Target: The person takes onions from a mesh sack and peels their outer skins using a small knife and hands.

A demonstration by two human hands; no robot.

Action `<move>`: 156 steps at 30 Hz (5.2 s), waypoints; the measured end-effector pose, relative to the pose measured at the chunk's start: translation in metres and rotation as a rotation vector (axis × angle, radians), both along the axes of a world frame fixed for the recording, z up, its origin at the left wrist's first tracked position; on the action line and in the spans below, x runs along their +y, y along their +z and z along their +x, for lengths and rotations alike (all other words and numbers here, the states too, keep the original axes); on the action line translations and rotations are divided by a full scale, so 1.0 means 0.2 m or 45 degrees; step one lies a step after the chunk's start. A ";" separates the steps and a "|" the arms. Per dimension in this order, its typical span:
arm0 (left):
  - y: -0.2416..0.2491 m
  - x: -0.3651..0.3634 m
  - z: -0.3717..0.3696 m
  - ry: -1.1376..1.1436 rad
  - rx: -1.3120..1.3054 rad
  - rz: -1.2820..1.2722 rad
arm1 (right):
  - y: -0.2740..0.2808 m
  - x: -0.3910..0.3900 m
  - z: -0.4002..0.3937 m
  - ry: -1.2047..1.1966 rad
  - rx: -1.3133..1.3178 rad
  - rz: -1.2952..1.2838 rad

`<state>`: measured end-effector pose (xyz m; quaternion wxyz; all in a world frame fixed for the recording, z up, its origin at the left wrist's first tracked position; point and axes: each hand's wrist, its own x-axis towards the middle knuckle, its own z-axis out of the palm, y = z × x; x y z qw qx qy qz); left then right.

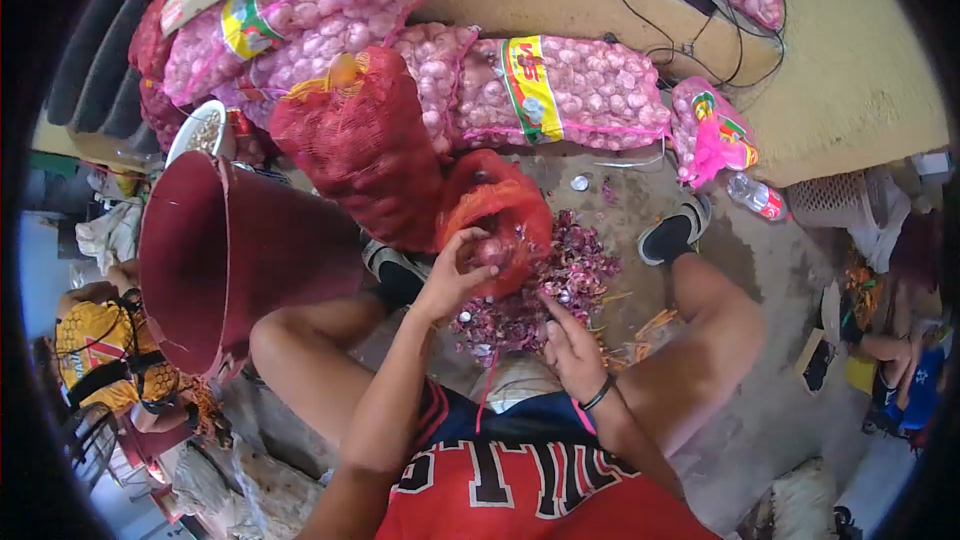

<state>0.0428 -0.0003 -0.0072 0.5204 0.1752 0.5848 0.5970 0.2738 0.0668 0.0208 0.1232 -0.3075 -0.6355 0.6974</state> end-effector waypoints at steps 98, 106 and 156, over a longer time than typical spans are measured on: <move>0.35 -0.34 0.48 0.173 -0.727 0.485 | 0.28 -0.21 0.11 -0.091 0.479 -0.210; 0.36 -0.34 0.45 0.193 -0.650 0.410 | 0.24 -0.10 0.14 -0.345 0.342 -0.367; 0.42 -0.35 0.48 0.154 -0.717 0.474 | 0.28 -0.15 0.12 -0.419 0.368 -0.316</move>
